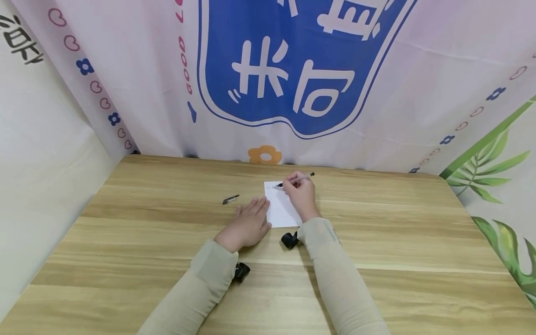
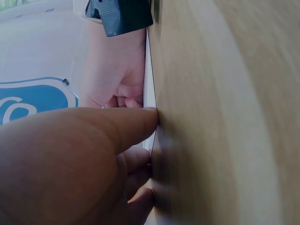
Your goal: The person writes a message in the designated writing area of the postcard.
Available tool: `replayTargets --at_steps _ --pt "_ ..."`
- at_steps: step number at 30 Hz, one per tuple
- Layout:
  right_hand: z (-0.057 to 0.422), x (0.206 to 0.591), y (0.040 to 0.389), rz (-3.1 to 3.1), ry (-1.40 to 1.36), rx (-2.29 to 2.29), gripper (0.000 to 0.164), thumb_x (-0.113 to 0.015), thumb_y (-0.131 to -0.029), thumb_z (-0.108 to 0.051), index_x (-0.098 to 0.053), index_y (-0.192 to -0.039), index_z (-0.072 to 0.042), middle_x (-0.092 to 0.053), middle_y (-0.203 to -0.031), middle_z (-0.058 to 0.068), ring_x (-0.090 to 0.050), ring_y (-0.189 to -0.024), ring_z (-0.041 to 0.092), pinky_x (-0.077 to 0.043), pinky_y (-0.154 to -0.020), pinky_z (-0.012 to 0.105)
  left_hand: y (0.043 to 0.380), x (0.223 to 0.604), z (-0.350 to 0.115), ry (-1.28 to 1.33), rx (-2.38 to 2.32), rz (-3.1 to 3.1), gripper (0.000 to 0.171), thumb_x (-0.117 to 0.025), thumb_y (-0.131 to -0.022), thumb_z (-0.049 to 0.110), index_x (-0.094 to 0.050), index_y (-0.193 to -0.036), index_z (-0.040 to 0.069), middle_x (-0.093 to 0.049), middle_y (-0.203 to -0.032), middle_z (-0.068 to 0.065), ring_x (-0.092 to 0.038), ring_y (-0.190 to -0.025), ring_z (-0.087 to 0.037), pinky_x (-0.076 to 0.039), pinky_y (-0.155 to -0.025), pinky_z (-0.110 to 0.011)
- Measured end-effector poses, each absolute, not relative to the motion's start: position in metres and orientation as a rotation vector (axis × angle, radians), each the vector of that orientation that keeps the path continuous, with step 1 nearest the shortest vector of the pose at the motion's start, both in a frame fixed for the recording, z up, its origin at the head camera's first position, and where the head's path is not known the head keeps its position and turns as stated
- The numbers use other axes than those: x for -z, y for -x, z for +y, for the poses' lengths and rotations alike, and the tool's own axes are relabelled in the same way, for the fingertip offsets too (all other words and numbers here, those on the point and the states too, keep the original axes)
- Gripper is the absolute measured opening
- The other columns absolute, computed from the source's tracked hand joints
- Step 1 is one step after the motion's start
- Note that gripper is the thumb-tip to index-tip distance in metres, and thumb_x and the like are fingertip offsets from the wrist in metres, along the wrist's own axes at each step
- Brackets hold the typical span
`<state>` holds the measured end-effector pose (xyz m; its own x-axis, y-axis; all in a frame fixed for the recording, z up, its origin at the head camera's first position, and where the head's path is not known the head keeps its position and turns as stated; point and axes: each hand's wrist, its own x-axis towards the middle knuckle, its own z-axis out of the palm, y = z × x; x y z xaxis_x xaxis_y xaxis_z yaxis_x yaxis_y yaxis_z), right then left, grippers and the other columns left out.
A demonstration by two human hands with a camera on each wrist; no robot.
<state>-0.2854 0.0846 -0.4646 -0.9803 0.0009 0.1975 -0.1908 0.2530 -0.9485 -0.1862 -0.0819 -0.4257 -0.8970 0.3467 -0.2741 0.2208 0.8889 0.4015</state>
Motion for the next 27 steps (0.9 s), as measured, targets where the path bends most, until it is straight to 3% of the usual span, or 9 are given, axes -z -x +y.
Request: replayTargets --at_steps 27 --pt "0.0851 0.4675 0.2857 -2.328 -0.205 -1.869 0.005 -0.063 -0.091 -0.009 -0.066 -0.088 -0.005 -0.067 -0.08 0.009 -0.064 -0.072 0.02 -0.053 -0.062 0.026 0.1866 0.4257 -0.0816 -0.425 -0.504 2.713 0.066 -0.045 -0.109 0.033 -0.018 -0.162 0.004 -0.008 -0.17 -0.011 -0.004 -0.156 -0.031 -0.008 -0.121 -0.063"
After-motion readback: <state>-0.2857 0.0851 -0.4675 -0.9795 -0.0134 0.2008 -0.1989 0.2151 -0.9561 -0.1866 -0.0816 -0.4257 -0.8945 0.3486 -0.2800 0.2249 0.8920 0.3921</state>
